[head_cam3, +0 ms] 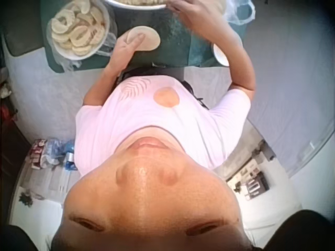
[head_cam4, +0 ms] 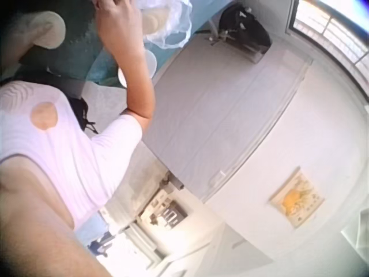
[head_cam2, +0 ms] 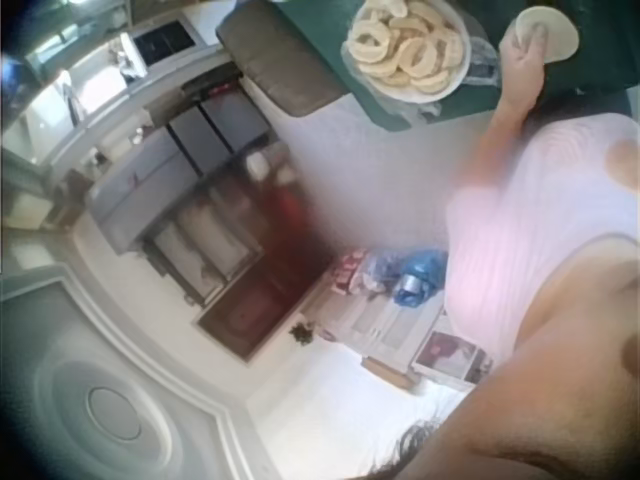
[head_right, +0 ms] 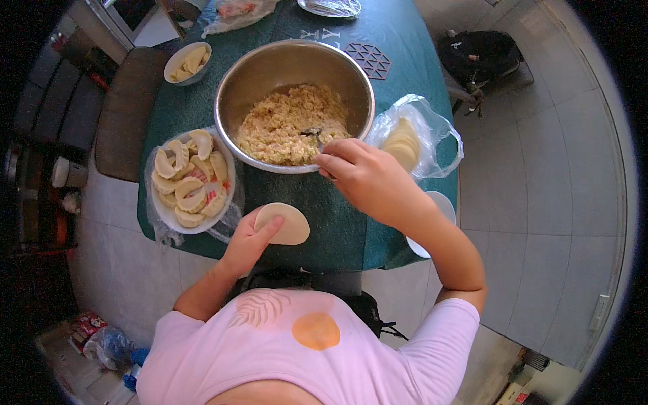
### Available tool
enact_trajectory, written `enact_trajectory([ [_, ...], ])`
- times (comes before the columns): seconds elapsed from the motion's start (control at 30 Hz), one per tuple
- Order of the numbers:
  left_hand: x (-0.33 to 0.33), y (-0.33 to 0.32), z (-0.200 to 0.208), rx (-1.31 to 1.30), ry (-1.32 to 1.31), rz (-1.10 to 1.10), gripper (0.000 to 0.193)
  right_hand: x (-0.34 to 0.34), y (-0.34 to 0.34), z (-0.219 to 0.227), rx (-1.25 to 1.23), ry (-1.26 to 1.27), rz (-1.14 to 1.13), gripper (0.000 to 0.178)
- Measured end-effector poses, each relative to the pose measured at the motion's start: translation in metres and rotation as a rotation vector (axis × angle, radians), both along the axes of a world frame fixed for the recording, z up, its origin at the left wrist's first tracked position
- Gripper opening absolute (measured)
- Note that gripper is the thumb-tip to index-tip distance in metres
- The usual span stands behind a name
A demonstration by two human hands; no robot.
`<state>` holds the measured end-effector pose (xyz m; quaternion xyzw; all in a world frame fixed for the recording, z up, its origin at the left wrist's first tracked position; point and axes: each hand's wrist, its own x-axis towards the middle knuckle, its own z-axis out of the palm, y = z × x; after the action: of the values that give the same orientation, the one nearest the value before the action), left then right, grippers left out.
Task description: The person assembles dumplings by placing a spoonful of filling onto a round wrapper and folding the edges to seal them. The finished dumplings are placed on a plate next to the workstation.
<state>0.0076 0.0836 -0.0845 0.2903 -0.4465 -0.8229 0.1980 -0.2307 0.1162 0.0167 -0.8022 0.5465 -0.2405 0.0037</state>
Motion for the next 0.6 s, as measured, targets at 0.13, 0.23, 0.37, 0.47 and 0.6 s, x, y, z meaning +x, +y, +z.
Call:
enact_trajectory([
  [0.13,0.004,-0.003,-0.008,0.131,0.034,0.043,0.031,-0.012,-0.014,0.024,0.045,-0.151,-0.120,0.016],
  [0.23,0.004,-0.004,-0.008,0.237,0.059,0.003,0.033,-0.029,-0.041,0.013,0.055,-0.129,-0.173,0.016],
  [0.37,0.006,-0.006,-0.006,0.326,0.130,-0.063,0.035,-0.043,-0.060,-0.014,0.144,-0.063,-0.190,0.015],
  [0.47,0.011,-0.010,-0.006,0.453,0.087,-0.026,0.038,-0.017,-0.046,-0.001,0.119,-0.069,-0.089,0.012],
  [0.6,0.010,-0.016,-0.004,0.564,0.142,-0.051,0.042,0.009,-0.018,0.008,0.095,0.013,0.127,0.021],
])
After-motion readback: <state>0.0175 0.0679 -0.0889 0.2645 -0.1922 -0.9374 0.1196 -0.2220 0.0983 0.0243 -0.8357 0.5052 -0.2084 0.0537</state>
